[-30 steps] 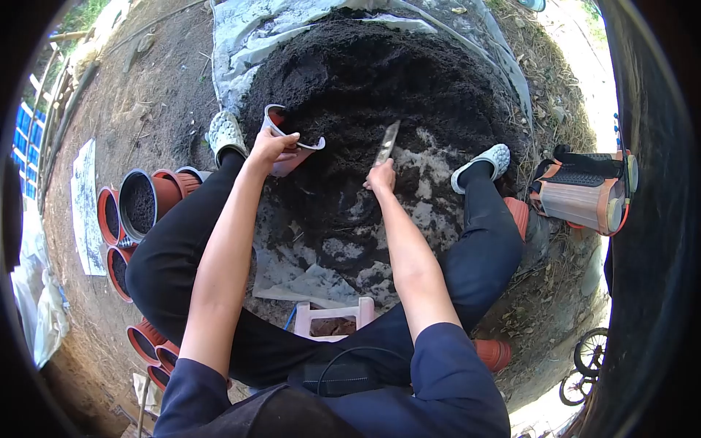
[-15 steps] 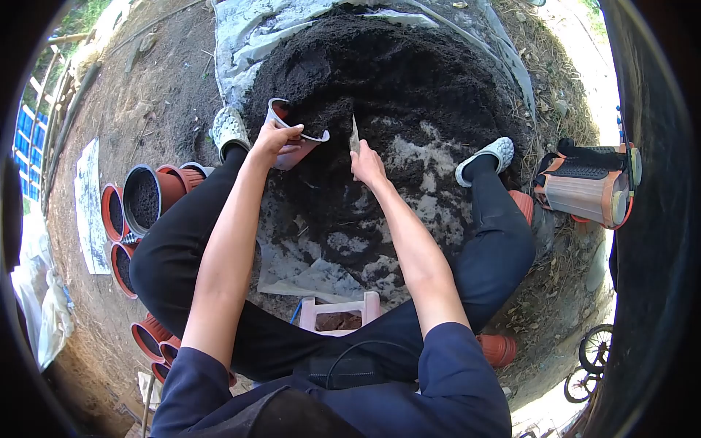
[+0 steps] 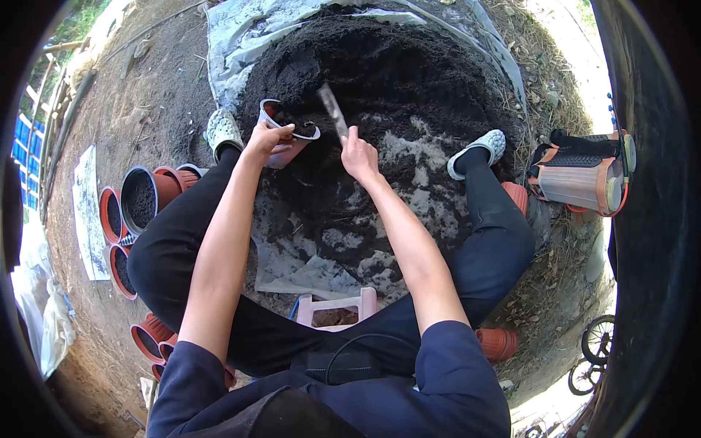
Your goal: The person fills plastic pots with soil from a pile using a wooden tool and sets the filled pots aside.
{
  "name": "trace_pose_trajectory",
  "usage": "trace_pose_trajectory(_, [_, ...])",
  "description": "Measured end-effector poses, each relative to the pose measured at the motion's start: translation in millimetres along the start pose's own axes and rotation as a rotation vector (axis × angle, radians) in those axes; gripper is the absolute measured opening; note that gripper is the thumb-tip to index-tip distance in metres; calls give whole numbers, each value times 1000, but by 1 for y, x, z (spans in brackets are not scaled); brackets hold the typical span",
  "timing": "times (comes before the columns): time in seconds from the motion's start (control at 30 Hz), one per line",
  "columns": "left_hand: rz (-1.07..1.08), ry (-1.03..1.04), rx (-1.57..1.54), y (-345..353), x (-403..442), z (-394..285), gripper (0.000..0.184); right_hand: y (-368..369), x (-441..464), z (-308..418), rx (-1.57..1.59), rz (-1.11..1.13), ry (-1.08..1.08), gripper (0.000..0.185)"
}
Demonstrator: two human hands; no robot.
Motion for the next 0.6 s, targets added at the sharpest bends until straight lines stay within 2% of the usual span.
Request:
trace_pose_trajectory(0.07, [-79,23,-23,-4,-5,-2,28,0,-25,-46,113,-178,471,26])
trace_pose_trajectory(0.1, [-26,18,13,0,-10,-5,34,12,-44,-68,217,-219,660,29])
trace_pose_trajectory(0.13, [-21,15,18,-1,-9,-4,34,23,-63,-82,266,-251,783,32])
trace_pose_trajectory(0.2, [-25,29,14,-2,-5,-4,33,32,-103,-92,169,-322,963,35])
trace_pose_trajectory(0.27, [-35,18,19,-3,-6,-4,33,51,-133,-91,239,-236,1113,39])
trace_pose_trajectory(0.33, [-39,4,29,-3,-7,-3,33,77,-142,-89,184,-204,1079,35])
trace_pose_trajectory(0.4, [-41,2,29,-4,-5,-1,33,135,-139,-96,347,-133,1021,34])
trace_pose_trajectory(0.47, [-43,1,28,-3,-5,0,33,138,-117,-52,669,-75,933,33])
trace_pose_trajectory(0.53, [-19,9,14,-3,-7,0,33,151,-75,-12,813,1,741,31])
trace_pose_trajectory(0.6, [-20,9,31,-4,-5,0,34,152,-52,-4,950,-47,737,27])
Point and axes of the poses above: each hand's wrist, its own x-axis towards the middle knuckle, its own y-axis out of the palm, z = x × y, the point moved 9 cm from there along x, towards the middle knuckle, and after that the axes turned 11 degrees about -y, right-handed, at the moved point
